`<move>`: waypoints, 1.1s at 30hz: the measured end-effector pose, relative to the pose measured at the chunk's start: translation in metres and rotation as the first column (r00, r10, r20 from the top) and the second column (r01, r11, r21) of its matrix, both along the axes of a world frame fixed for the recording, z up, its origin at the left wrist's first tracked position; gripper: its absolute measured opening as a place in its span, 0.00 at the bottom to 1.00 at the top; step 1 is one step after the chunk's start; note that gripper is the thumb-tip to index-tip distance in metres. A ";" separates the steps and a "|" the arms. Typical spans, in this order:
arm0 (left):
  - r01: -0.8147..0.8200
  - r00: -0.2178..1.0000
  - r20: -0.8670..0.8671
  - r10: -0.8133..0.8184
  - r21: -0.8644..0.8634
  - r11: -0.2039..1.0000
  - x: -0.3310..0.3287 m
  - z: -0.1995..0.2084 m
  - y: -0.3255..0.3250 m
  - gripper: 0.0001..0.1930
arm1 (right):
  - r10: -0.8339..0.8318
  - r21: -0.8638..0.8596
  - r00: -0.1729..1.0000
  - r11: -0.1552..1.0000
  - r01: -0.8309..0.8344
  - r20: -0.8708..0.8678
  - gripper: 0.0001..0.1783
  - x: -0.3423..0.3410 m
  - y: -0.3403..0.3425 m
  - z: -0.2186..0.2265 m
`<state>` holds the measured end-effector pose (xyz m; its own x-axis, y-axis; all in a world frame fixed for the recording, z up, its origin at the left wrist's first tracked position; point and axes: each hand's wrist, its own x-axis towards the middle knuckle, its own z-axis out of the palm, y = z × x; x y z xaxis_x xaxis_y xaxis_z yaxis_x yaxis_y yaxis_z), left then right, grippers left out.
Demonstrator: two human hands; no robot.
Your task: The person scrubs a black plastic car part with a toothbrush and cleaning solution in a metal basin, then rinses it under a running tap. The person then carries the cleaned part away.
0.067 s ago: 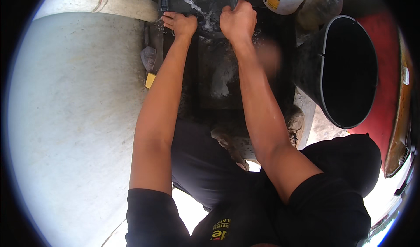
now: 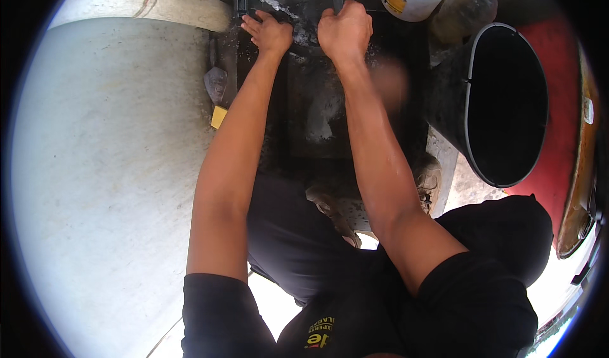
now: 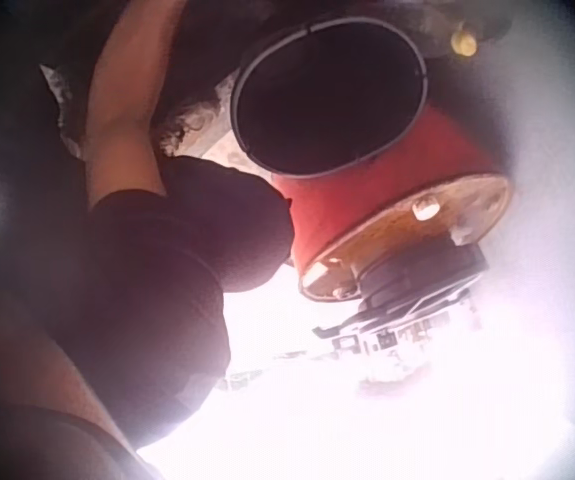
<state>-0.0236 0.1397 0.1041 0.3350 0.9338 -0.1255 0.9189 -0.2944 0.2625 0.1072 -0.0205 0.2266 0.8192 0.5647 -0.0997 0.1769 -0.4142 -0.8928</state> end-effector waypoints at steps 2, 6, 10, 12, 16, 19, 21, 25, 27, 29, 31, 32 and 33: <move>0.158 0.986 -0.026 -0.165 -0.181 0.971 -0.016 -0.003 0.003 0.44 | 0.022 0.000 1.000 1.000 -0.022 0.003 0.11 -0.006 -0.004 0.009; 0.125 0.982 0.177 -0.072 -0.311 0.942 0.027 0.021 -0.031 0.41 | 0.029 -0.061 0.992 0.998 -0.022 0.123 0.11 0.016 -0.013 0.010; -0.061 0.971 0.210 0.110 -0.230 0.971 -0.009 -0.005 -0.002 0.42 | 0.166 -0.104 0.976 0.983 -0.152 0.141 0.11 -0.008 -0.020 0.035; -0.105 0.941 0.294 0.165 -0.208 0.972 -0.028 -0.022 0.006 0.43 | 0.230 -0.092 0.960 0.972 -0.217 0.162 0.11 -0.020 -0.017 0.046; 0.291 0.899 0.429 -0.089 -0.434 0.853 0.013 -0.009 -0.029 0.45 | 0.158 -0.124 0.964 0.983 -0.133 0.214 0.10 -0.005 -0.015 0.038; 0.331 0.936 0.250 -0.248 -0.384 0.862 0.013 0.017 -0.030 0.43 | 0.081 -0.133 0.980 0.989 -0.057 0.183 0.10 0.018 -0.018 0.034; 0.112 0.993 -0.003 -0.118 -0.296 0.949 -0.009 0.021 -0.012 0.41 | 0.094 -0.138 0.993 0.987 -0.083 0.075 0.11 0.023 -0.020 0.040; -0.074 0.993 -0.094 0.065 -0.094 0.993 -0.016 0.009 -0.003 0.38 | 0.148 -0.093 0.982 0.986 -0.138 0.114 0.11 -0.004 -0.019 0.048; 0.176 0.964 0.253 -0.085 -0.365 0.914 0.016 0.024 -0.030 0.34 | 0.132 -0.168 0.978 0.980 -0.105 0.162 0.10 -0.001 -0.017 0.040; 0.420 0.851 0.452 -0.269 -0.277 0.864 0.028 0.047 -0.047 0.28 | 0.108 -0.196 0.979 0.978 -0.073 0.174 0.10 0.003 -0.016 0.034; 0.223 0.709 0.684 0.171 -0.448 0.866 0.026 0.053 -0.046 0.21 | 0.082 -0.189 0.985 0.981 -0.053 0.151 0.10 0.009 -0.017 0.028; 0.154 0.562 0.733 0.382 -0.547 0.823 0.028 0.056 -0.044 0.20 | 0.062 -0.182 0.988 0.983 -0.036 0.141 0.11 0.013 -0.016 0.025; 0.115 0.530 0.749 0.397 -0.528 0.841 0.031 0.059 -0.035 0.21 | 0.040 -0.177 0.990 0.984 -0.016 0.133 0.11 0.019 -0.017 0.021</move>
